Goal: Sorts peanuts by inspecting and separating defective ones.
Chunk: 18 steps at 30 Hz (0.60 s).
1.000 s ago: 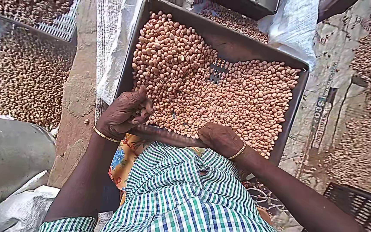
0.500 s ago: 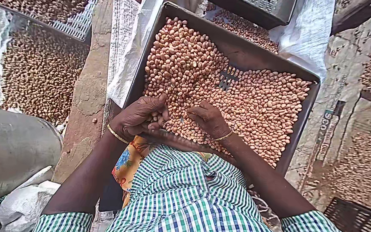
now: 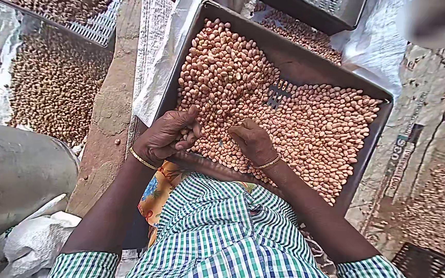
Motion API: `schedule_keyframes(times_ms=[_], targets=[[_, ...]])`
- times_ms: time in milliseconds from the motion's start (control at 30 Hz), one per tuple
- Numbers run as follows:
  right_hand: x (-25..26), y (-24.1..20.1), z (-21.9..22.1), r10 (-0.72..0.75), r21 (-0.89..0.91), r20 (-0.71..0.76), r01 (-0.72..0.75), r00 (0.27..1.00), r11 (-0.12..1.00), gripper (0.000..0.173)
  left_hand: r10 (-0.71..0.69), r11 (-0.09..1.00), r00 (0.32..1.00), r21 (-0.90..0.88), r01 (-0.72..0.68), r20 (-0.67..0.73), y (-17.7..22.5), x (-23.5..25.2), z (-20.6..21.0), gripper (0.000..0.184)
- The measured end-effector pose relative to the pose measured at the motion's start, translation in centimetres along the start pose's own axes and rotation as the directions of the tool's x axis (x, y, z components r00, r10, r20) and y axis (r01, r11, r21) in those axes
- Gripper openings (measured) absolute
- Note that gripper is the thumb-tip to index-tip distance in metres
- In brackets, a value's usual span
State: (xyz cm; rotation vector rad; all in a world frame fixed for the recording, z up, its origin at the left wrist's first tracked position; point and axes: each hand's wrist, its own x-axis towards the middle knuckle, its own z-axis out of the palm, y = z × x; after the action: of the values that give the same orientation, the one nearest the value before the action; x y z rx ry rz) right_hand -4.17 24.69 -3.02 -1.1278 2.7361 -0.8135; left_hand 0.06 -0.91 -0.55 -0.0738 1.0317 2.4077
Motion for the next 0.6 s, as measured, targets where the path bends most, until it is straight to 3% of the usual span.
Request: schedule_keyframes(times_ms=[67, 200, 300, 400, 500, 600], targets=[[0.2, -0.7, 0.1, -0.034, -0.137, 0.04, 0.039, 0.999, 0.99, 0.009, 0.0, 1.0, 1.0, -0.004, 0.0, -0.004, 0.0, 0.1, 0.1, 0.054], [1.9, -3.6, -0.5, 0.094, -0.292, 0.172, -0.04, 0.981, 0.956, 0.011, 0.009, 1.0, 1.0, 0.006, -0.008, -0.005, 0.0, 0.2, 0.0, 0.053], [2.3, -3.7, 0.3, 0.128, -0.328, 0.1, -0.089, 0.987, 0.94, 0.011, 0.035, 0.999, 0.999, 0.011, -0.035, -0.035, -0.2, -0.1, 0.0, 0.055], [1.6, -2.0, 1.3, 0.102, -0.219, -0.088, -0.119, 0.991, 0.969, 0.01, 0.059, 0.997, 0.994, -0.049, -0.064, -0.09, -0.3, -0.3, 0.1, 0.053], [0.9, -1.4, 1.1, 0.177, 0.055, -0.135, -0.171, 0.975, 0.984, 0.006, 0.033, 0.998, 0.992, -0.05, -0.039, -0.124, -0.3, -0.4, 0.0, 0.056], [1.0, -1.0, -0.8, 0.243, 0.214, -0.174, -0.204, 0.954, 0.955, 0.007, 0.007, 1.0, 0.991, -0.021, -0.009, -0.135, -0.1, -0.3, 0.1, 0.057]])
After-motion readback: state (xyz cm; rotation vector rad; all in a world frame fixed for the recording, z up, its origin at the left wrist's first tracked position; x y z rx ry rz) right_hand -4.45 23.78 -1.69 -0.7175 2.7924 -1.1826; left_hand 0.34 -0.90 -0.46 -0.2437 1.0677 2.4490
